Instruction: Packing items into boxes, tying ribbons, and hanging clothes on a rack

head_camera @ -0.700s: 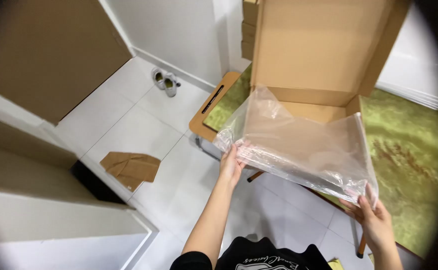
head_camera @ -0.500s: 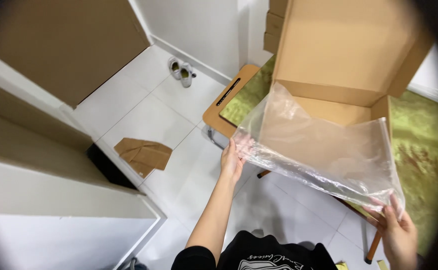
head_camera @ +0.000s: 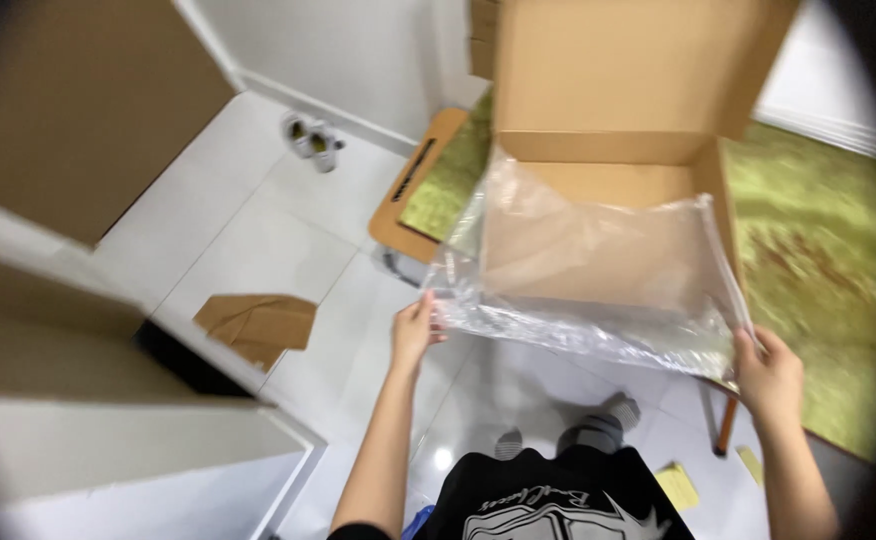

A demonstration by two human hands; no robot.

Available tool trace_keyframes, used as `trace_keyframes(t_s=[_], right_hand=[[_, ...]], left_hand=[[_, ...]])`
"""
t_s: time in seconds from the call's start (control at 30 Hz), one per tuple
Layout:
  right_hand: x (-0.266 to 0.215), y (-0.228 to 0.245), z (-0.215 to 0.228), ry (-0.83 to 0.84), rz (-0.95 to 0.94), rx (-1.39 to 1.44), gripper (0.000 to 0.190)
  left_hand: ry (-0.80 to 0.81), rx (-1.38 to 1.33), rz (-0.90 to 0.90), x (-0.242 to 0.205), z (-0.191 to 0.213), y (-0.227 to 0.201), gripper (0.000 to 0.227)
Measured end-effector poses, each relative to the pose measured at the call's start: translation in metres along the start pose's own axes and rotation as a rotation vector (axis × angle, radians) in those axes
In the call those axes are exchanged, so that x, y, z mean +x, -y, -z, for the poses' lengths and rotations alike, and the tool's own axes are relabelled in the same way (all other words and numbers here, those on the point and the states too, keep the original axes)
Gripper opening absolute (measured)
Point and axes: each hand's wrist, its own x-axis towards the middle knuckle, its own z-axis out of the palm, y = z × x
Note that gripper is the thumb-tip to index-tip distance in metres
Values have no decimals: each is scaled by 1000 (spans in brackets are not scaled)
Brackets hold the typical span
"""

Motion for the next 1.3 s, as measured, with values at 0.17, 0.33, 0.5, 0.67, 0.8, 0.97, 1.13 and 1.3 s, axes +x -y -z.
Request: trace_keyframes(t_s=[0.17, 0.33, 0.5, 0.67, 0.8, 0.97, 1.13, 1.3], right_hand=[[-10, 8, 7, -255, 257, -76, 26], [-31, 9, 21, -300, 244, -24, 19], [-23, -35, 46, 69, -70, 73, 30], [-6, -52, 55, 150, -89, 223, 40], [23, -62, 38, 139, -12, 363, 37], [39, -39, 12, 39, 54, 332, 37], [46, -33, 2, -14, 65, 183, 27], [52, -41, -4, -110, 178, 278, 13]], left_hand=[[141, 163, -190, -19, 30, -22, 46], [402, 226, 0, -58, 47, -49, 34], [559, 407, 203, -79, 16, -86, 58], [285, 291, -22, -46, -44, -91, 54], [9, 390, -273, 11, -77, -55, 43], [-51, 470, -396, -6, -87, -53, 49], [-80, 441, -332, -50, -73, -74, 37], [-189, 208, -265, -48, -43, -58, 23]])
